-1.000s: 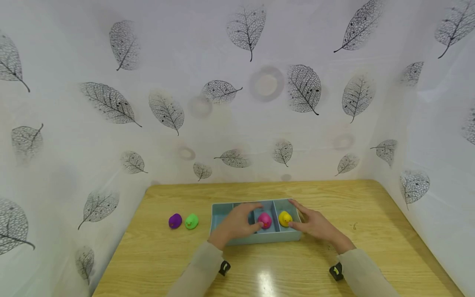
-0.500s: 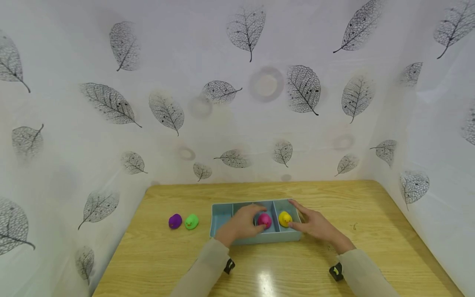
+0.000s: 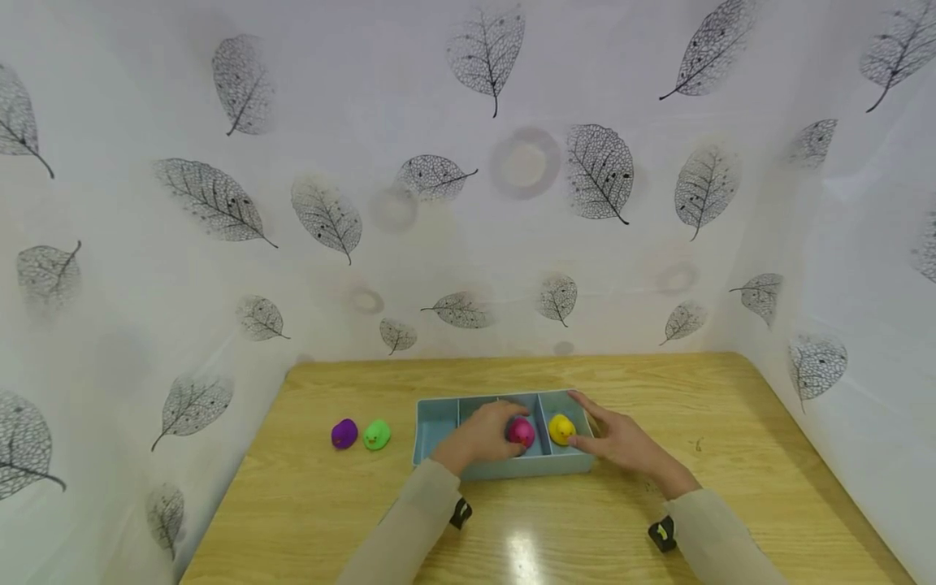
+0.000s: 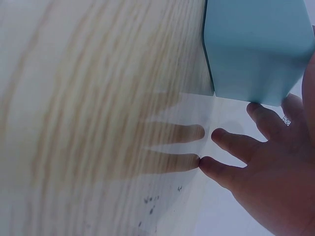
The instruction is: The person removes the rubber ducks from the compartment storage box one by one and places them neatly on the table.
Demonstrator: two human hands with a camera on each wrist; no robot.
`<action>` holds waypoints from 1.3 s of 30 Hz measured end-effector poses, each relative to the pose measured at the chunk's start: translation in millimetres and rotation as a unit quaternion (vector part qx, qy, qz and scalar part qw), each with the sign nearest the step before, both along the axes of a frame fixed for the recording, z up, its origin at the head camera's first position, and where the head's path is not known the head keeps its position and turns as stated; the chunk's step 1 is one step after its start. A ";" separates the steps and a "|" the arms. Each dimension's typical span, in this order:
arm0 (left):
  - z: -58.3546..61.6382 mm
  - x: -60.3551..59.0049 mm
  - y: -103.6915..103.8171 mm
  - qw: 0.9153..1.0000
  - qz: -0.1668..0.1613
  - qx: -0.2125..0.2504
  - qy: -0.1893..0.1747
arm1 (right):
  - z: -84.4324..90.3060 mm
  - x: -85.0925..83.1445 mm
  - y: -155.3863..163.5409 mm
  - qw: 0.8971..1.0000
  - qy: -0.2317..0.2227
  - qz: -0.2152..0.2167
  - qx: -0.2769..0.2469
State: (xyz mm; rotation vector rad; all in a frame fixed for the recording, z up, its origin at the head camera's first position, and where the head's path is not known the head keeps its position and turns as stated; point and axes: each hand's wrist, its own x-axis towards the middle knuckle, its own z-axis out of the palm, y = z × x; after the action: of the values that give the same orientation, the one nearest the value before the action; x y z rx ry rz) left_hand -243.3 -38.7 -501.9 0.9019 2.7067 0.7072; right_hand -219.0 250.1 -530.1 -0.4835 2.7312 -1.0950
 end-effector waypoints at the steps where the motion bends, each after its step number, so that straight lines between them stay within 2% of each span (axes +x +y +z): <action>1: 0.1 -0.9 0.7 1.000 0.000 -0.003 -0.003 | 0.5 -0.1 0.0 1.000 0.000 0.000 0.001; 8: 2.2 -3.0 4.1 0.999 0.006 -0.018 -0.030 | 0.9 -1.1 0.0 1.000 0.000 0.000 0.004; 17: 2.1 -3.0 4.1 1.000 0.005 -0.012 -0.026 | 2.5 -0.1 0.6 1.000 0.010 0.004 0.004; 22: 3.4 -1.4 7.4 1.000 0.017 -0.016 -0.020 | 3.6 0.7 0.1 1.000 0.008 0.004 0.003; 29: 3.4 0.0 11.4 0.999 0.037 -0.019 -0.031 | 2.2 1.1 0.3 1.000 0.006 0.004 0.000; 39: 1.7 -0.9 11.6 0.999 0.034 -0.004 -0.035 | 1.5 0.7 0.6 1.000 0.009 0.005 -0.001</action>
State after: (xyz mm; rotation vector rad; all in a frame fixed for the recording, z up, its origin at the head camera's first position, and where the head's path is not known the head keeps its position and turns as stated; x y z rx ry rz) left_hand -244.3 -27.1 -500.2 0.7720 2.6874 0.7266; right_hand -218.2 250.7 -528.6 -0.5088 2.7404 -1.0976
